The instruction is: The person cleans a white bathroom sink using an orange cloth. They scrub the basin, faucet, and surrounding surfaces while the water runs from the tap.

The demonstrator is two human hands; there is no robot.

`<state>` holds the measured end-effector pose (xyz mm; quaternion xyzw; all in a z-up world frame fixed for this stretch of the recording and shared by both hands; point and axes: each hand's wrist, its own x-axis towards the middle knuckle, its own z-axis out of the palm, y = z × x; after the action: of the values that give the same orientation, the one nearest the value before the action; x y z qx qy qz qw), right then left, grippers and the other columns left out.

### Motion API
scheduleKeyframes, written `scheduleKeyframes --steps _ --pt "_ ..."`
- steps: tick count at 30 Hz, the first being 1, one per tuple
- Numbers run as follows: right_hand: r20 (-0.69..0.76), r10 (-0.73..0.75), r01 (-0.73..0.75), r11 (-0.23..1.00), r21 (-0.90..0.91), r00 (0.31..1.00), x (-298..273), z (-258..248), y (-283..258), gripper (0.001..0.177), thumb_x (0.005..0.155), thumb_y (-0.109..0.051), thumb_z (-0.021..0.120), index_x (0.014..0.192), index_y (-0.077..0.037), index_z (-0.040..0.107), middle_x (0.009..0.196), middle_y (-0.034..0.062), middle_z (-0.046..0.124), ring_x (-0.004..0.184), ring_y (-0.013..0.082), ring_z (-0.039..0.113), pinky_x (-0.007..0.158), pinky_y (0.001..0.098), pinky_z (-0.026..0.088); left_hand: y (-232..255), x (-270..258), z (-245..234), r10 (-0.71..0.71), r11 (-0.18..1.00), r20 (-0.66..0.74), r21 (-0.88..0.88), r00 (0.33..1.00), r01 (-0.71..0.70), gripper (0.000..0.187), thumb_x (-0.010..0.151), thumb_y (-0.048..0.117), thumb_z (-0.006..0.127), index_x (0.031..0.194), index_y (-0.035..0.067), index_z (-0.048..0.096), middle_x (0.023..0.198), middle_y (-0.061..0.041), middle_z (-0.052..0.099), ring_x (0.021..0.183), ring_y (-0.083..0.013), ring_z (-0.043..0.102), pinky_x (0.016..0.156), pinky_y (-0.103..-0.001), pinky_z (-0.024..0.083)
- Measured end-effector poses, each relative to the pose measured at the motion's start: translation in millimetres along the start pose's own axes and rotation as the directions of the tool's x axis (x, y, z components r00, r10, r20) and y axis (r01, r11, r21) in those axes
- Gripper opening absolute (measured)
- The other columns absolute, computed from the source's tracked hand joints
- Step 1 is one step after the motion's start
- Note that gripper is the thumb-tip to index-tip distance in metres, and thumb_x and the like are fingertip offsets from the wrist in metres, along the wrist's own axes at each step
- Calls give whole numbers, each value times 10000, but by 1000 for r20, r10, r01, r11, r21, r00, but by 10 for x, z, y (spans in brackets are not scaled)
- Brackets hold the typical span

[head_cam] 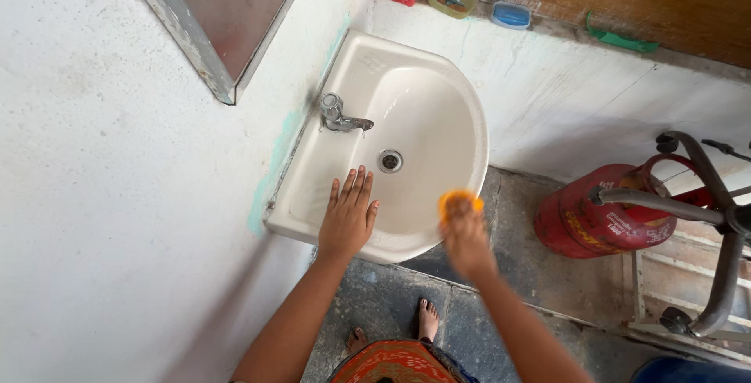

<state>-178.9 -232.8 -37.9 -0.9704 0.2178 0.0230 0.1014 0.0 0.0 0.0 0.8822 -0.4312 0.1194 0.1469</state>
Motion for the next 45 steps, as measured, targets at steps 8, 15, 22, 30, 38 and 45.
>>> scheduleKeyframes --steps 8,15,22,30,38,45 --pt "-36 121 -118 990 73 992 684 -466 450 766 1023 -573 161 1634 -111 153 1720 76 41 1586 236 -35 1296 438 23 86 86 -199 -28 996 36 -85 999 31 708 1028 502 419 1572 61 321 1650 -116 303 1550 -254 197 1259 -493 120" --pt "176 96 -119 985 124 980 -283 -487 -336 790 1034 -523 286 1623 -18 139 1692 212 75 1497 439 41 1162 494 161 64 88 -226 -32 995 45 -90 998 36 724 1032 504 418 1582 44 313 1647 -136 309 1549 -266 201 1262 -497 123" --pt "93 -286 290 957 -25 954 28 -610 -458 537 1066 -445 271 1294 -140 650 1269 96 668 1285 256 573 1254 508 235 56 85 -178 -41 997 49 -56 998 44 697 1041 478 413 1580 45 326 1652 -134 322 1556 -268 213 1264 -492 133" --pt "433 -367 467 872 -147 823 741 -145 -375 530 1015 -431 303 1443 -271 571 1214 19 722 998 271 745 863 454 606 0 85 -76 -38 996 35 -83 999 41 636 1072 435 374 1574 46 358 1628 -146 357 1542 -283 243 1258 -493 148" --pt "480 -441 527 848 -54 758 577 -207 -541 498 1032 -217 427 1528 -193 463 1237 154 694 1076 373 688 877 489 560 14 27 -143 -61 976 2 -210 998 60 570 1090 385 360 1556 61 404 1621 -128 409 1538 -284 284 1262 -493 187" --pt "430 -222 388 852 -350 875 817 -279 -499 374 1097 -348 365 1203 -195 689 1237 106 700 1109 367 689 890 562 558 0 53 -93 -37 985 24 -169 999 40 564 1094 383 365 1552 57 411 1616 -130 411 1544 -287 279 1262 -494 189"
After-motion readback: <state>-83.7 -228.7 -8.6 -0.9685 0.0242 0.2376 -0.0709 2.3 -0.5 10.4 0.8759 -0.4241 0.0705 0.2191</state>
